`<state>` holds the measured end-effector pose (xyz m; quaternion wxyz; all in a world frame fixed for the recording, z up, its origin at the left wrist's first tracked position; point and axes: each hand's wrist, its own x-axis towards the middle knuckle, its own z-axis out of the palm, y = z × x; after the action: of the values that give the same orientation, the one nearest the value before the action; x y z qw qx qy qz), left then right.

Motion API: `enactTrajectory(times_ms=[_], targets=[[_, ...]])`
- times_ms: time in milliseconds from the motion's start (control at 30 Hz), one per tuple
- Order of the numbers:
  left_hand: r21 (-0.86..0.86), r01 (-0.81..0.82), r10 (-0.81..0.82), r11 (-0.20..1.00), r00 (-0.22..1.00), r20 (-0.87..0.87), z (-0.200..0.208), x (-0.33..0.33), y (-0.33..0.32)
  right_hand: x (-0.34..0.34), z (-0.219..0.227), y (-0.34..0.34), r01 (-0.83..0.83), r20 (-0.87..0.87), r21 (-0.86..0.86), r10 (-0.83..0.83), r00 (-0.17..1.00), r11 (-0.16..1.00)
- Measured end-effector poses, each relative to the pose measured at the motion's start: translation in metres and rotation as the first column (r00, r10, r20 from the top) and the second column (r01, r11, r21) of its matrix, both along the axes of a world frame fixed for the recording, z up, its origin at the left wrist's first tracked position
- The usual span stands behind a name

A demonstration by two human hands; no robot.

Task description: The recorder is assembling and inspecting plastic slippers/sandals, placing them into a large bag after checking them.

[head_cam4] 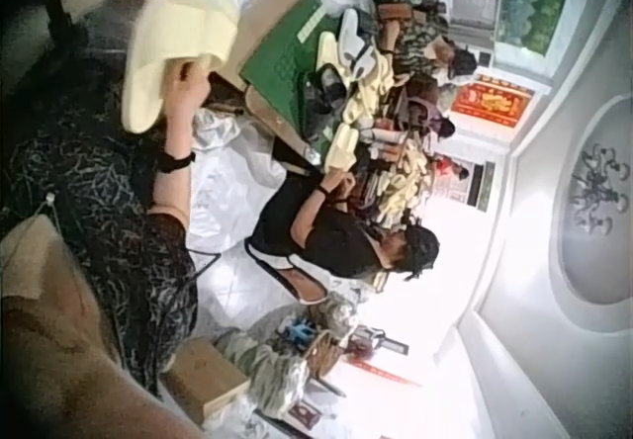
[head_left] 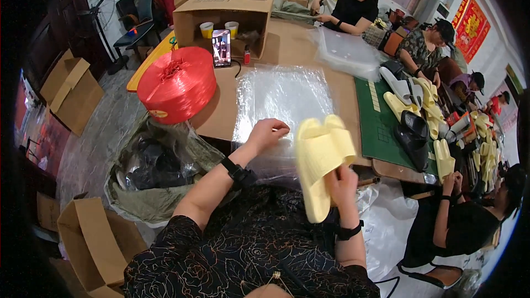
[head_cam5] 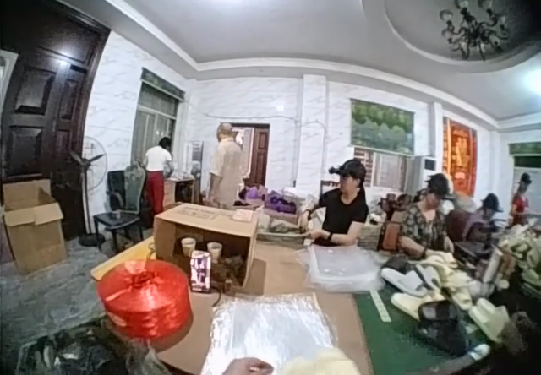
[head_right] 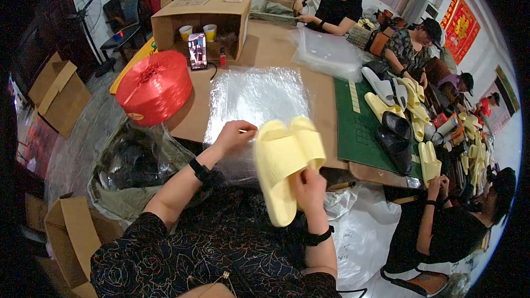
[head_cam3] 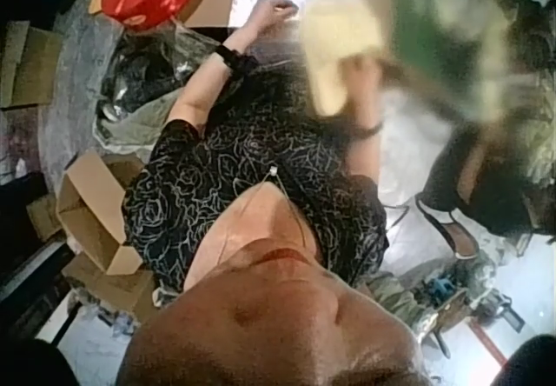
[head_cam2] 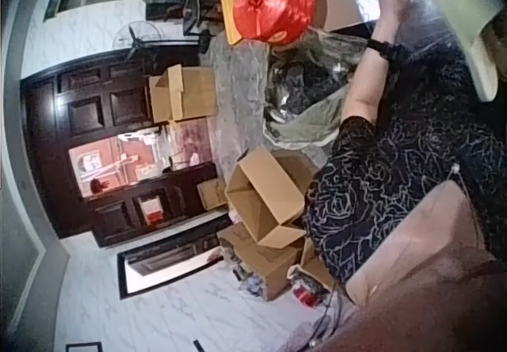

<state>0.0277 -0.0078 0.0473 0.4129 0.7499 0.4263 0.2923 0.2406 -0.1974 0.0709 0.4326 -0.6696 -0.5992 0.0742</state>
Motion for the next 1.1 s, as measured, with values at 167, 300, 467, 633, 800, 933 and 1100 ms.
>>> enactTrajectory(times_ms=[167,300,467,633,800,933,1100], targets=[[0.124,-0.015,-0.011,0.992,0.978,0.209,0.016,-0.004,0.005,-0.02,0.006,-0.007,-0.187,0.208,-0.184,0.224,0.952,0.965],[0.258,0.094,-0.119,0.962,0.989,0.084,0.039,-0.005,-0.014,-0.01,-0.004,0.002,-0.075,0.227,-0.242,0.132,0.965,0.967],[0.54,0.227,-0.264,0.81,0.964,-0.009,0.049,0.009,-0.045,-0.025,-0.013,0.034,-0.058,0.269,-0.158,0.099,0.958,0.986],[0.555,0.331,-0.411,0.763,0.912,0.022,0.053,0.008,-0.055,-0.037,-0.015,0.081,-0.103,-0.034,-0.095,0.1,0.994,0.99],[0.46,0.436,-0.478,0.773,0.878,-0.03,0.061,0.004,-0.059,-0.029,-0.036,0.153,0.063,0.214,-0.259,-0.006,0.977,0.964],[0.433,0.388,-0.43,0.814,0.903,-0.002,0.064,-0.007,-0.057,-0.035,-0.032,0.193,0.169,0.211,-0.157,-0.134,0.968,0.973],[0.463,0.394,-0.397,0.794,0.913,-0.096,0.05,-0.025,-0.048,-0.033,-0.029,0.195,0.097,0.027,-0.116,-0.095,0.995,0.988]])
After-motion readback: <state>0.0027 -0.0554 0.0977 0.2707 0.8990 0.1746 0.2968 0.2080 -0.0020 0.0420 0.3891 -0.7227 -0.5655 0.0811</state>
